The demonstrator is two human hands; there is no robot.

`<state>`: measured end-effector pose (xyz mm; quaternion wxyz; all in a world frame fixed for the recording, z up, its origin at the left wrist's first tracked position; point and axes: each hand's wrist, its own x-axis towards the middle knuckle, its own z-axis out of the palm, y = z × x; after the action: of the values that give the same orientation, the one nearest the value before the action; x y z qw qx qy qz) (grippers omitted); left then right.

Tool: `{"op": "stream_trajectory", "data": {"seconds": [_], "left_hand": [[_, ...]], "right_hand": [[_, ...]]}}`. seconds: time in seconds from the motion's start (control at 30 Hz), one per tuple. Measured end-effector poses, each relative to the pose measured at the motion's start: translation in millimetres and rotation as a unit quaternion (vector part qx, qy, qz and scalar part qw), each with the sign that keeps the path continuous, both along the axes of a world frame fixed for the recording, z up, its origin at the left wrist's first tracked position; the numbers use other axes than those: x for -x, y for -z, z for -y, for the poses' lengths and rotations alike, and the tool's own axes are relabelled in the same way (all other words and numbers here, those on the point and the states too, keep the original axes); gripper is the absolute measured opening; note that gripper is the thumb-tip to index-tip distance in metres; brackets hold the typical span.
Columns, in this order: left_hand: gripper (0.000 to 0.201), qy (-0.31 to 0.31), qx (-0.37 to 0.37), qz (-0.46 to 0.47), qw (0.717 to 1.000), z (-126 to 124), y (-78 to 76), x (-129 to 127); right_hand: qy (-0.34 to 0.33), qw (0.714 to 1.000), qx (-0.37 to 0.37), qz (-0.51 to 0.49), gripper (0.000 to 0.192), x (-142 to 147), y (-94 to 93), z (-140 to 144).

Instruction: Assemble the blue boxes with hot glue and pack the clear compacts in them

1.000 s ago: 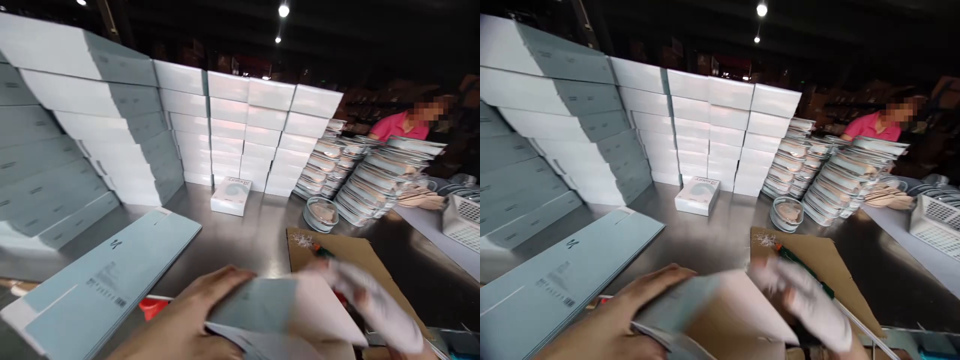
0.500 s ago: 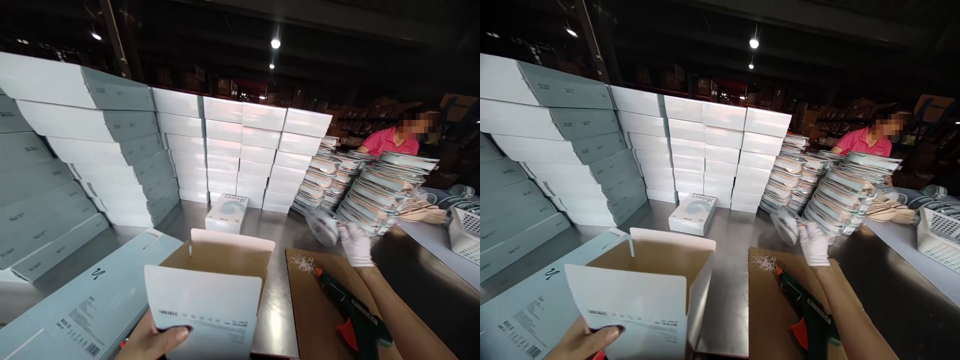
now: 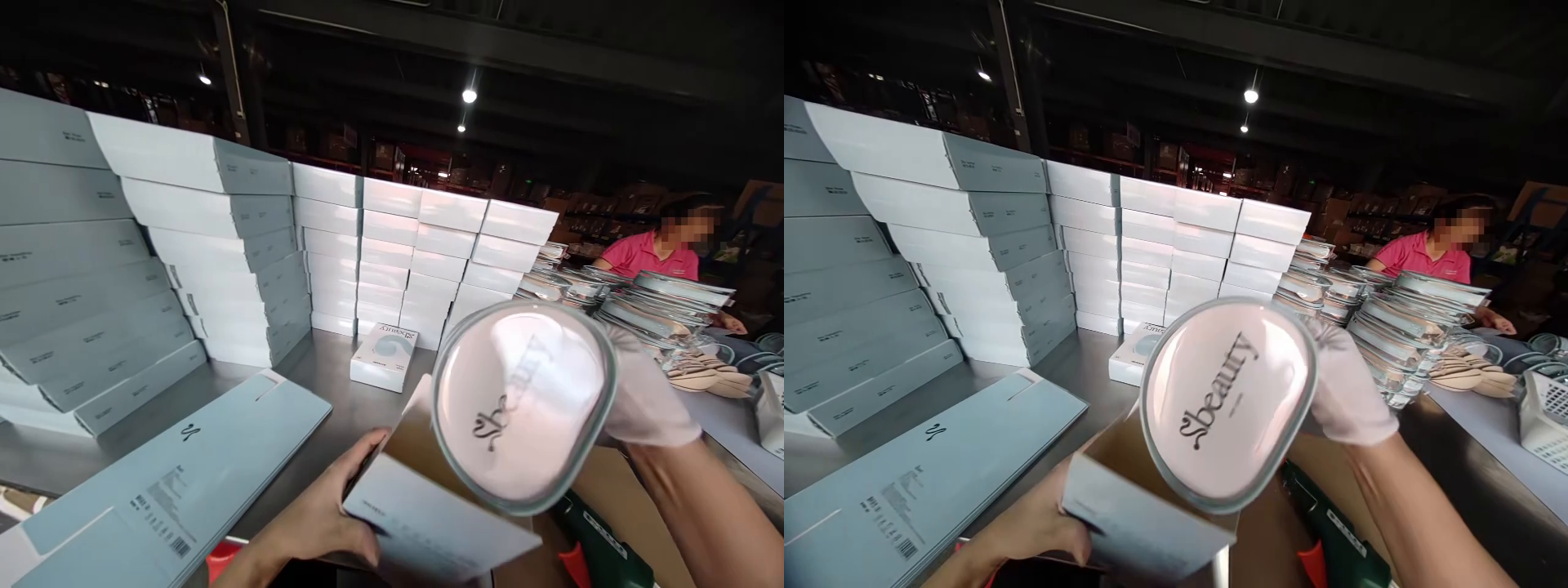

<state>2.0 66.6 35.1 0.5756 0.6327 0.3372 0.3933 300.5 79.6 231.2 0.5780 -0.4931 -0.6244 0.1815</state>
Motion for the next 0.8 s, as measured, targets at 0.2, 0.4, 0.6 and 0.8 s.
{"op": "stream_trajectory", "data": {"seconds": [0.2,0.4,0.6,0.8], "left_hand": [[0.112,-0.062,0.022,0.09,0.994,12,23.6,-14],[0.111,-0.12,-0.074,0.075,0.987,24,41.5,-3],[0.053,-0.153,-0.235,0.074,0.957,34,24.5,-13],[0.026,-0.283,-0.167,0.073,0.942,44,11.8,-22]], "right_hand": [[-0.069,0.985,-0.12,0.099,0.018,36,62.6,51],[-0.077,0.996,0.014,-0.032,0.05,46,154.7,84],[0.032,0.993,0.076,-0.079,0.055,96,177.6,94],[0.091,0.988,0.075,-0.104,0.064,125,176.3,97]]}}
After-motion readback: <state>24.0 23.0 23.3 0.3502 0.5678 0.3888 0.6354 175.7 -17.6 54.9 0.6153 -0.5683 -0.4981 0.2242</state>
